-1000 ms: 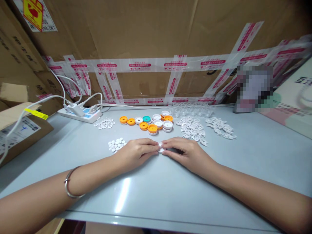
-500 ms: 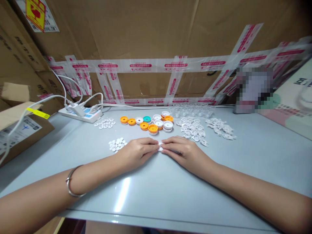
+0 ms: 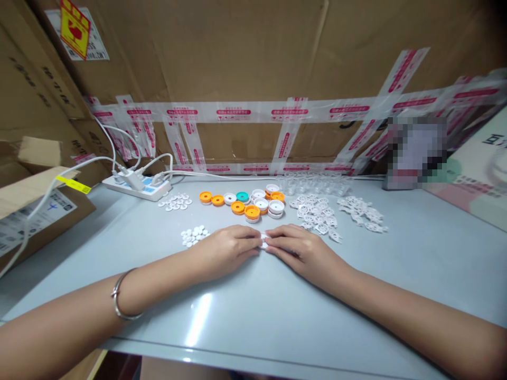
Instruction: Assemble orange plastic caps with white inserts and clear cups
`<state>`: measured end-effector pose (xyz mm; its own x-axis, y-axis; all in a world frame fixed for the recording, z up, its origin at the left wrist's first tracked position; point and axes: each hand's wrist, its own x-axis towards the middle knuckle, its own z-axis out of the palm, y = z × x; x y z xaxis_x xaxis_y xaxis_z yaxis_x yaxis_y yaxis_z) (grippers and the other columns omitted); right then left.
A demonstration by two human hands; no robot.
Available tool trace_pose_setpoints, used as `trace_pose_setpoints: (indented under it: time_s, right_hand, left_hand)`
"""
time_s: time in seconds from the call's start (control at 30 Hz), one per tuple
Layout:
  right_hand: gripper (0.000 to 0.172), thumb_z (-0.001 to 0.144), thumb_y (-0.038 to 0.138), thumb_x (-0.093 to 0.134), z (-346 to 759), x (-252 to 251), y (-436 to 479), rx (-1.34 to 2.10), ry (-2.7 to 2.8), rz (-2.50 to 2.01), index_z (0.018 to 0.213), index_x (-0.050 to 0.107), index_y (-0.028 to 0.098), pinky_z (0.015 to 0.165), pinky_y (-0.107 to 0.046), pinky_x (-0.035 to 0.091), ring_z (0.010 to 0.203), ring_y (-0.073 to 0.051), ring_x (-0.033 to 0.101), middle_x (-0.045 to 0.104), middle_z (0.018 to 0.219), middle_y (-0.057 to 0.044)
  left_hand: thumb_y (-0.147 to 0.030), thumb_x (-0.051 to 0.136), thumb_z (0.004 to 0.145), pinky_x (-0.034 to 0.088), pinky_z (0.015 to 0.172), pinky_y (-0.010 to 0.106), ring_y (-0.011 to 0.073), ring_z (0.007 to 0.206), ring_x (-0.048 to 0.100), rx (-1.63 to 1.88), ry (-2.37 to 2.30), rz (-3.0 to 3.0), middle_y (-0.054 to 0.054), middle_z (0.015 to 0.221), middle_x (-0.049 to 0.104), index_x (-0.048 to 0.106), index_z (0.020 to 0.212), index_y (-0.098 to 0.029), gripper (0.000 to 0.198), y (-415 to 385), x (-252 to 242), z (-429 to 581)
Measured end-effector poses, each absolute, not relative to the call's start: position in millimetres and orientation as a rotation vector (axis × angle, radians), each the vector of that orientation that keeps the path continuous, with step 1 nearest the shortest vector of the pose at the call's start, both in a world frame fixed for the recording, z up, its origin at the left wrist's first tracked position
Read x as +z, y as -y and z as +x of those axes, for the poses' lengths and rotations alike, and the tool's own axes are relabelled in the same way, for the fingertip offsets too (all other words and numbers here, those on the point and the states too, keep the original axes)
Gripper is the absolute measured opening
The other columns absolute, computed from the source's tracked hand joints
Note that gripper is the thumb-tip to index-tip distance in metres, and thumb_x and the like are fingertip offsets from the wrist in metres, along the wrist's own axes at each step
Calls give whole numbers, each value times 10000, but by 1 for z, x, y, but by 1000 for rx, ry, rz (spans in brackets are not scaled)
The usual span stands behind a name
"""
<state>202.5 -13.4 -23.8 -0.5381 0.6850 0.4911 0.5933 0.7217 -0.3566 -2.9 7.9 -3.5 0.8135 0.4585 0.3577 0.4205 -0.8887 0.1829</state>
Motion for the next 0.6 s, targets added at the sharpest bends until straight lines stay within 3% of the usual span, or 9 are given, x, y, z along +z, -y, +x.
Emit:
trace_pose_setpoints:
  time_s: [0.13,0.3,0.6]
  right_hand:
    - [190,849,188,516,203,-24,13,268,2272,-985,920,692,187,763,-336,538,878,-196,642,696,954,-81]
    - [153,823,188,557,204,-23,14,354,2227,-1030,909,684,193,792,-321,530,902,-185,646,706,957,-60]
    - [142,792,183,590,202,-19,15,377,2179,-1106,919,655,187,751,-284,532,837,-163,652,707,926,-37]
  left_hand:
    - [-241,537,836,488,836,286,173,929,629,471,-913,2774,74,1026,676,667,973,-171,202,-32,24,-31]
    - [-236,574,776,451,669,191,125,747,620,-12,-1080,2653,3,838,689,686,861,-212,143,-51,52,-65]
    - [-164,522,754,398,648,218,134,728,576,-248,-1168,2538,18,806,658,660,809,-173,148,-40,54,-51]
